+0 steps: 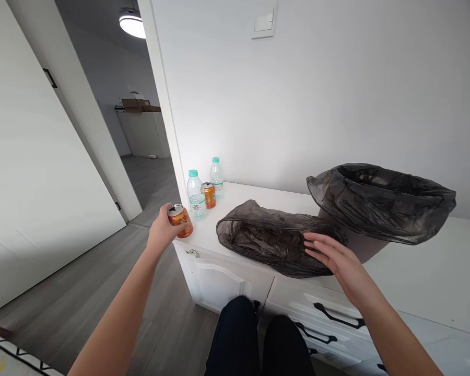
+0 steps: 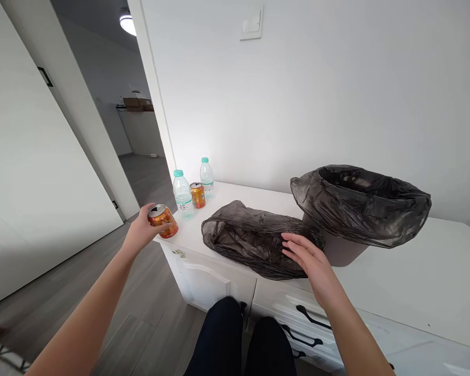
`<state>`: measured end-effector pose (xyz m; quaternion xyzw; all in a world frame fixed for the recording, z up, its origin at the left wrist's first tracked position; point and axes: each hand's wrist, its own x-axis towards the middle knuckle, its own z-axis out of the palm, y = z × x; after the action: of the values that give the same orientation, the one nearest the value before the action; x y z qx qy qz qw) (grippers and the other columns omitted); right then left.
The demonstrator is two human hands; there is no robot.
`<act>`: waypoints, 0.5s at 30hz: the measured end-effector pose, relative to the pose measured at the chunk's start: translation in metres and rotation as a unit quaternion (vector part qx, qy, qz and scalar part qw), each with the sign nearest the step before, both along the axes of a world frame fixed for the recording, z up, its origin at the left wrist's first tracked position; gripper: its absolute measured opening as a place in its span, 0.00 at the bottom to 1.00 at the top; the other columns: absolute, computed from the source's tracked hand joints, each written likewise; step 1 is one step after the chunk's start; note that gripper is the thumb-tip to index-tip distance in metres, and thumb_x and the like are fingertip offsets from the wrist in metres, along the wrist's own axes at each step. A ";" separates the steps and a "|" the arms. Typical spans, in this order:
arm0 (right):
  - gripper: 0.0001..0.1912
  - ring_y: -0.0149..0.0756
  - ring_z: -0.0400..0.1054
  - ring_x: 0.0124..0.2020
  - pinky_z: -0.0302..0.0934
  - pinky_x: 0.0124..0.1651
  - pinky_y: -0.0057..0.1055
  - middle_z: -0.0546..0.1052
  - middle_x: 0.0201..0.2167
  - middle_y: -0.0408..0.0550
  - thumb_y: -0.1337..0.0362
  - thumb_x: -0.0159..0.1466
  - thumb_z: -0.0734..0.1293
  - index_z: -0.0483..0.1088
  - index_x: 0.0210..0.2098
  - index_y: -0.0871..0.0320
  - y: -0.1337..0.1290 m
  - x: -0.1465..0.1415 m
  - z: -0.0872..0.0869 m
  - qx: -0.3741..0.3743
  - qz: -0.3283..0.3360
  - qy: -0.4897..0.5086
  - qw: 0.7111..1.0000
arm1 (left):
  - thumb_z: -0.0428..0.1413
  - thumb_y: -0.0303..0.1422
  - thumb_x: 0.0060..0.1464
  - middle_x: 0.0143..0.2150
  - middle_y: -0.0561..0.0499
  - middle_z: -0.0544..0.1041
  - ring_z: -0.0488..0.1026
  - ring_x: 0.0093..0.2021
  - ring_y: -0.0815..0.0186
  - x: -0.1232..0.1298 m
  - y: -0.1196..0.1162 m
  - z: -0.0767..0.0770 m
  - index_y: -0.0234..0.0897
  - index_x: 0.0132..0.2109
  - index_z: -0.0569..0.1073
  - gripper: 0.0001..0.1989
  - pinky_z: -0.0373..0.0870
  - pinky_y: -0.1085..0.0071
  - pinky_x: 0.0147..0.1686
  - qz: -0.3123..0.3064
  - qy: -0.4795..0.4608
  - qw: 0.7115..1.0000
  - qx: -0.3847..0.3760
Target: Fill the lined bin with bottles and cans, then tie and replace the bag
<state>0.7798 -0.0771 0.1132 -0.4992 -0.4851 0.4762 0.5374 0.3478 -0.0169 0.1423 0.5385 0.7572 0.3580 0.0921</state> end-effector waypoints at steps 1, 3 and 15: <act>0.24 0.53 0.67 0.62 0.62 0.68 0.49 0.75 0.58 0.48 0.42 0.59 0.73 0.79 0.48 0.49 -0.003 0.002 -0.002 0.003 0.002 -0.011 1.000 | 0.65 0.46 0.48 0.60 0.42 0.75 0.75 0.56 0.47 -0.002 0.009 -0.006 0.44 0.70 0.54 0.46 0.72 0.58 0.48 0.001 0.015 1.000 0.001; 0.25 0.53 0.68 0.61 0.63 0.67 0.49 0.77 0.56 0.50 0.41 0.59 0.72 0.79 0.48 0.50 -0.009 0.005 -0.003 0.006 0.008 -0.031 0.999 | 0.64 0.48 0.49 0.58 0.40 0.76 0.75 0.55 0.45 -0.006 0.023 -0.015 0.44 0.72 0.51 0.49 0.72 0.57 0.47 0.005 0.038 0.999 0.006; 0.25 0.48 0.76 0.41 0.73 0.46 0.44 0.81 0.40 0.54 0.38 0.60 0.68 0.81 0.37 0.53 -0.041 0.004 0.010 0.097 -0.046 -0.133 0.985 | 0.59 0.52 0.53 0.70 0.36 0.62 0.61 0.68 0.37 0.022 0.000 -0.011 0.42 0.73 0.51 0.47 0.67 0.40 0.59 0.026 0.106 0.987 0.120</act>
<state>0.7837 -0.1182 0.1232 -0.5254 -0.5727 0.3310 0.5352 0.3697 -0.0171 0.1316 0.5609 0.7279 0.3894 -0.0631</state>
